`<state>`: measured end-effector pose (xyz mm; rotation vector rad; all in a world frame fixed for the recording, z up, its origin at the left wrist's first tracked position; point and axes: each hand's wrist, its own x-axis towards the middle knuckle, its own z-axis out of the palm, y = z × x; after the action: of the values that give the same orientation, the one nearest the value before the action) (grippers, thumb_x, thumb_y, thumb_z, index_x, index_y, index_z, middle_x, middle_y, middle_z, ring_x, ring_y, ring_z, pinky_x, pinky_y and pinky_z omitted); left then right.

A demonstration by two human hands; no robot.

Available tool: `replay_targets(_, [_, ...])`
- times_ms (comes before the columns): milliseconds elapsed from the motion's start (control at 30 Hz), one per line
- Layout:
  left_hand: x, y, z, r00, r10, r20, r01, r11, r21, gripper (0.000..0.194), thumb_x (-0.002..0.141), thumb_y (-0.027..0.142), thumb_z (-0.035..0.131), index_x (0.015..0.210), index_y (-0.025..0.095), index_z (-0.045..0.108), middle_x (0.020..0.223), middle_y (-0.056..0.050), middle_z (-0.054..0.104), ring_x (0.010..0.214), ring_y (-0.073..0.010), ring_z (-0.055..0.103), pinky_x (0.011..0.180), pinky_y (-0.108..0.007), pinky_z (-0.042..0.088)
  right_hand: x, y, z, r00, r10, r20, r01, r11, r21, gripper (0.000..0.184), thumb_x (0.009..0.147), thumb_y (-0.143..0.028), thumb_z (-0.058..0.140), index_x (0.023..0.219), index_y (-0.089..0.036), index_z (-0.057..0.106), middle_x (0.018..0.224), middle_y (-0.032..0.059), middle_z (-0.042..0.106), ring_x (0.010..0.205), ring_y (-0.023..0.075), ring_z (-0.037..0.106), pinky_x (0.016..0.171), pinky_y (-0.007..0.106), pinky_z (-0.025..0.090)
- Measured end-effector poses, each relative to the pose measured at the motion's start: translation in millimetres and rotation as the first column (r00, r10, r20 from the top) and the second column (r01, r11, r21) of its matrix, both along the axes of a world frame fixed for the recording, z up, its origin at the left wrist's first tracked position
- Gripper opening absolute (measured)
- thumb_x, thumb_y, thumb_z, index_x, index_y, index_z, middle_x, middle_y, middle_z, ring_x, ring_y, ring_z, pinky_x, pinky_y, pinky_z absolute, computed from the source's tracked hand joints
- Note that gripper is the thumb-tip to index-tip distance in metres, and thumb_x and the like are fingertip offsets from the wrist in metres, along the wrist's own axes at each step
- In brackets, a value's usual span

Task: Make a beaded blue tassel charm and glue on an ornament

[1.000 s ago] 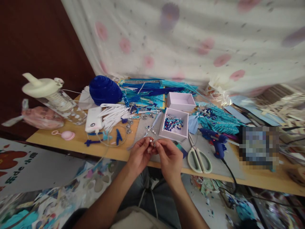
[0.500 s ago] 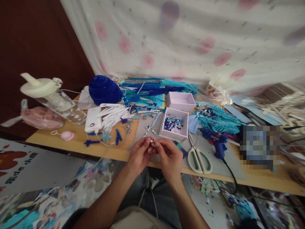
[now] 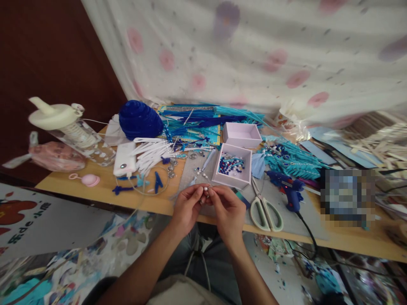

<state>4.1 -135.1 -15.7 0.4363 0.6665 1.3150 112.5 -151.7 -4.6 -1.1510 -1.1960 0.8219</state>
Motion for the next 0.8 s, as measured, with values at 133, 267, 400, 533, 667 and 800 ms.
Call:
replay_targets(133, [-0.2, -0.2, -0.9, 1.000, 0.007, -0.018, -0.007, 1.000, 0.004, 0.028, 0.064, 0.029, 0.092, 0.085, 0.016, 0.079, 0.070, -0.001, 0.070, 0.061, -0.0073, 0.057, 0.066, -0.022, 0.052, 1.8, -0.1, 0.5, 1.000, -0.005, -0.014, 0.005, 1.000, -0.001, 0.012, 0.090, -0.030, 0.069, 0.085, -0.021, 0.076, 0.083, 0.0050, 0.070, 0.076, 0.0182, 0.067, 0.068, 0.030, 0.055])
replay_targets(267, [0.8, 0.8, -0.4, 1.000, 0.001, -0.010, 0.000, 1.000, 0.021, 0.026, 0.064, 0.029, 0.092, 0.083, 0.016, 0.078, 0.065, 0.001, 0.068, 0.059, -0.0077, 0.057, 0.064, -0.023, 0.052, 2.1, -1.0, 2.8, 0.999, 0.015, -0.038, -0.014, 1.000, 0.014, 0.011, 0.091, -0.029, 0.069, 0.085, -0.021, 0.076, 0.083, 0.0040, 0.069, 0.073, 0.0166, 0.066, 0.066, 0.029, 0.054])
replay_targets(400, [1.2, 1.5, -0.6, 1.000, 0.006, 0.004, -0.006, 0.999, 0.032, 0.026, 0.064, 0.028, 0.092, 0.082, 0.016, 0.078, 0.063, 0.002, 0.066, 0.058, -0.0072, 0.058, 0.062, -0.021, 0.052, 2.2, -0.9, 3.9, 0.998, 0.041, -0.050, -0.040, 0.999, 0.023, 0.010, 0.091, -0.027, 0.069, 0.085, -0.022, 0.076, 0.082, 0.0030, 0.068, 0.070, 0.0153, 0.064, 0.064, 0.027, 0.054])
replay_targets(533, [1.1, 1.7, -0.7, 1.000, 0.003, -0.004, -0.003, 1.000, 0.028, 0.027, 0.063, 0.029, 0.092, 0.081, 0.016, 0.078, 0.064, 0.001, 0.067, 0.058, -0.0074, 0.058, 0.062, -0.022, 0.053, 2.7, 0.3, 3.0, 0.998, 0.039, -0.047, -0.038, 0.999, 0.013, 0.010, 0.090, -0.027, 0.070, 0.085, -0.022, 0.076, 0.083, 0.0031, 0.069, 0.072, 0.0156, 0.064, 0.065, 0.027, 0.053])
replay_targets(667, [1.4, 0.3, 0.9, 1.000, 0.007, -0.023, -0.006, 0.999, 0.032, 0.027, 0.062, 0.030, 0.092, 0.080, 0.017, 0.078, 0.062, 0.002, 0.067, 0.057, -0.0079, 0.058, 0.063, -0.022, 0.054, 3.0, 0.3, 3.3, 0.998, 0.036, -0.050, -0.035, 0.999, 0.008, 0.009, 0.089, -0.026, 0.071, 0.085, -0.023, 0.078, 0.083, 0.0034, 0.069, 0.073, 0.0161, 0.065, 0.066, 0.028, 0.053])
replay_targets(800, [1.9, -0.9, 0.4, 0.996, 0.044, -0.075, -0.040, 0.998, 0.047, 0.027, 0.061, 0.031, 0.093, 0.080, 0.017, 0.080, 0.063, 0.001, 0.068, 0.056, -0.0070, 0.058, 0.060, -0.020, 0.052, 4.9, 0.5, 5.3, 0.997, 0.049, -0.067, -0.049, 0.999, 0.004, 0.008, 0.087, -0.025, 0.073, 0.084, -0.025, 0.081, 0.081, 0.0032, 0.071, 0.073, 0.0159, 0.065, 0.066, 0.028, 0.053])
